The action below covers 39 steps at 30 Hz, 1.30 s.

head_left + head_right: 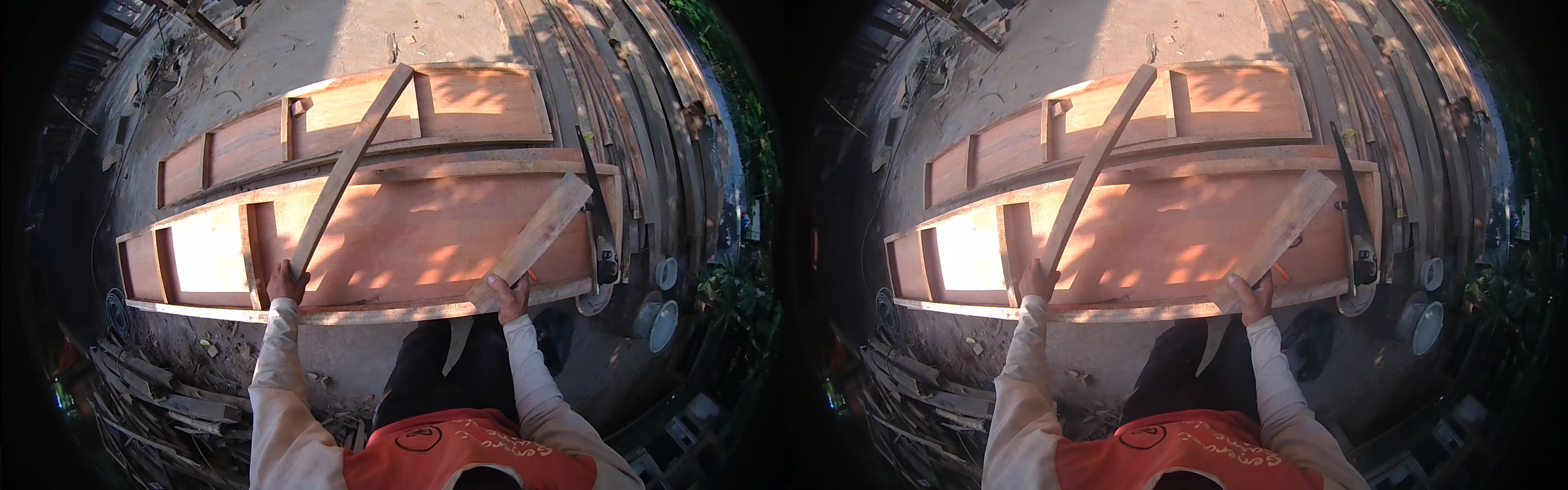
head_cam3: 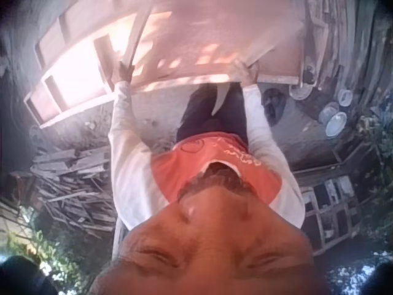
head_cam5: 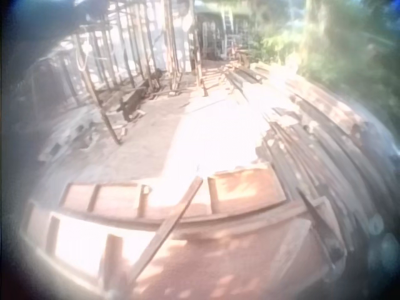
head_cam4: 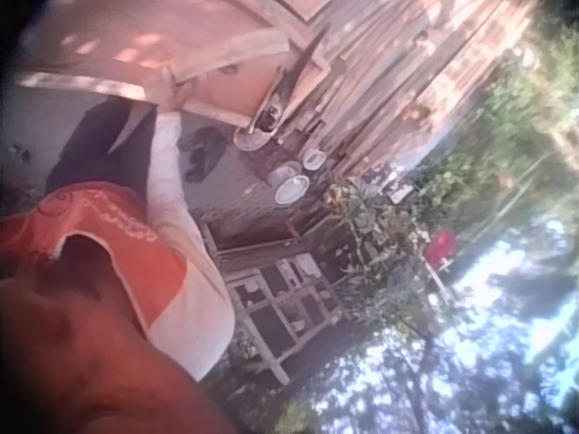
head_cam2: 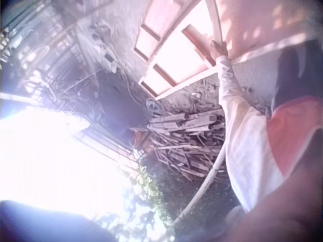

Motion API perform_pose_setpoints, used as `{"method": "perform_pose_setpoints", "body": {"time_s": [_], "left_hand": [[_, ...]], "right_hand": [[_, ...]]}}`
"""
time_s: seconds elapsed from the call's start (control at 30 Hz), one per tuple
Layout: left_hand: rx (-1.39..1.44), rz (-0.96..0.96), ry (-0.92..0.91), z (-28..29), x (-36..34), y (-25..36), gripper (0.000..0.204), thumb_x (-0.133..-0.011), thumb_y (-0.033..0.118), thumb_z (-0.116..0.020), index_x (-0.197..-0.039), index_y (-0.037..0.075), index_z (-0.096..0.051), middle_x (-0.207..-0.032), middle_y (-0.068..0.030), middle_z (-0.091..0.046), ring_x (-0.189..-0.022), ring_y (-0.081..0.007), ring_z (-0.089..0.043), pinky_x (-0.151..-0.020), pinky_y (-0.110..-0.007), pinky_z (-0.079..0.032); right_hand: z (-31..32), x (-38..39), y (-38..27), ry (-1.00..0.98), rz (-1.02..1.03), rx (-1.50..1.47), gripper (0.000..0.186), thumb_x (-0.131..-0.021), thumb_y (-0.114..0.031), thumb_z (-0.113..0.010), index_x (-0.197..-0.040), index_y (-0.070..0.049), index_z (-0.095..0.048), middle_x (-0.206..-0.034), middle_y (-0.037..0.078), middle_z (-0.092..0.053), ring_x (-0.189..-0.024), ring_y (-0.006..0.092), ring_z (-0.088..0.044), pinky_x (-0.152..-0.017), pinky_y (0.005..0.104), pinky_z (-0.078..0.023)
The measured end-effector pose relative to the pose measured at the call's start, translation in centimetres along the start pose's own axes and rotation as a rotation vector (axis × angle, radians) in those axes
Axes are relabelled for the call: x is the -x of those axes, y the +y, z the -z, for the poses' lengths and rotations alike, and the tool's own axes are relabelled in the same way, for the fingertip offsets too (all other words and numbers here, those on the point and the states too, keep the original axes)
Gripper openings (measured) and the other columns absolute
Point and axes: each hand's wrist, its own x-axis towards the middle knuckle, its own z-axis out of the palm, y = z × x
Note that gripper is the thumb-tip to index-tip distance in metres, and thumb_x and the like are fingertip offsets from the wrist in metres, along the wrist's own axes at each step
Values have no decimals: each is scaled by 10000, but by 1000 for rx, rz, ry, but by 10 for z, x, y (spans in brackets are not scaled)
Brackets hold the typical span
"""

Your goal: The person constructs a wooden frame by hammering nails into wood pieces, measuring a length with a tape measure, marking it with a pencil, and sawing a piece of wood to the required size.

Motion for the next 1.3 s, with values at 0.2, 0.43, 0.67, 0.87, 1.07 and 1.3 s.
{"method": "perform_pose_setpoints", "body": {"time_s": [0.2, 0.43, 0.67, 0.87, 1.07, 1.3], "left_hand": [[-7, 56, 95, -26, -51, -29, 562, -717, 367, -790, -1121, 51, -560, -1113, -203, -644, -1059, -421, -619, -865, -510, -526], [-92, 84, 325, -45, -32, 54, 727, -714, 345, -804, -1343, 114, -520, -1391, -128, -529, -1294, -354, -479, -1083, -529, -364], [581, -292, -144, -115, 36, 212, 677, -811, 427, -783, -1321, 37, -572, -1349, -195, -541, -1183, -380, -569, -1030, -471, -475], [555, -241, -313, -133, 11, 330, 949, -762, 471, -809, -1493, 53, -373, -1381, -233, -481, -1183, -407, -577, -1013, -470, -493], [484, -101, -290, -166, -3, 374, 844, -764, 384, -784, -1422, 42, -381, -1292, -261, -493, -1157, -443, -568, -979, -498, -498], [522, 39, -30, -205, -4, 426, 675, -756, 274, -688, -1348, 52, -452, -1260, -233, -517, -1152, -438, -562, -964, -522, -482]], "right_hand": [[-60, -25, 56, 181, -156, -83, 484, -820, -58, -694, -1249, -31, -473, -1070, 102, -597, -898, 186, -625, -818, 344, -526], [-61, -58, 155, 287, -155, 318, 519, -765, -110, -707, -1227, 4, -500, -1132, 179, -564, -1039, 347, -590, -903, 453, -489], [-93, -48, 181, 239, -64, 544, 512, -781, -129, -716, -1236, 1, -522, -1104, 218, -619, -1062, 371, -614, -933, 453, -481], [-99, -64, 180, 181, 182, 870, 622, -797, -206, -742, -1326, 0, -487, -1283, 292, -531, -1135, 453, -552, -941, 483, -471], [-73, -83, 163, 44, -99, 986, 752, -876, -221, -694, -1502, -22, -328, -1370, 267, -493, -1141, 451, -559, -973, 488, -468], [60, -106, 121, -171, -68, 670, 557, -889, -262, -719, -1346, -12, -524, -1112, 155, -586, -920, 268, -639, -834, 379, -532]]}}
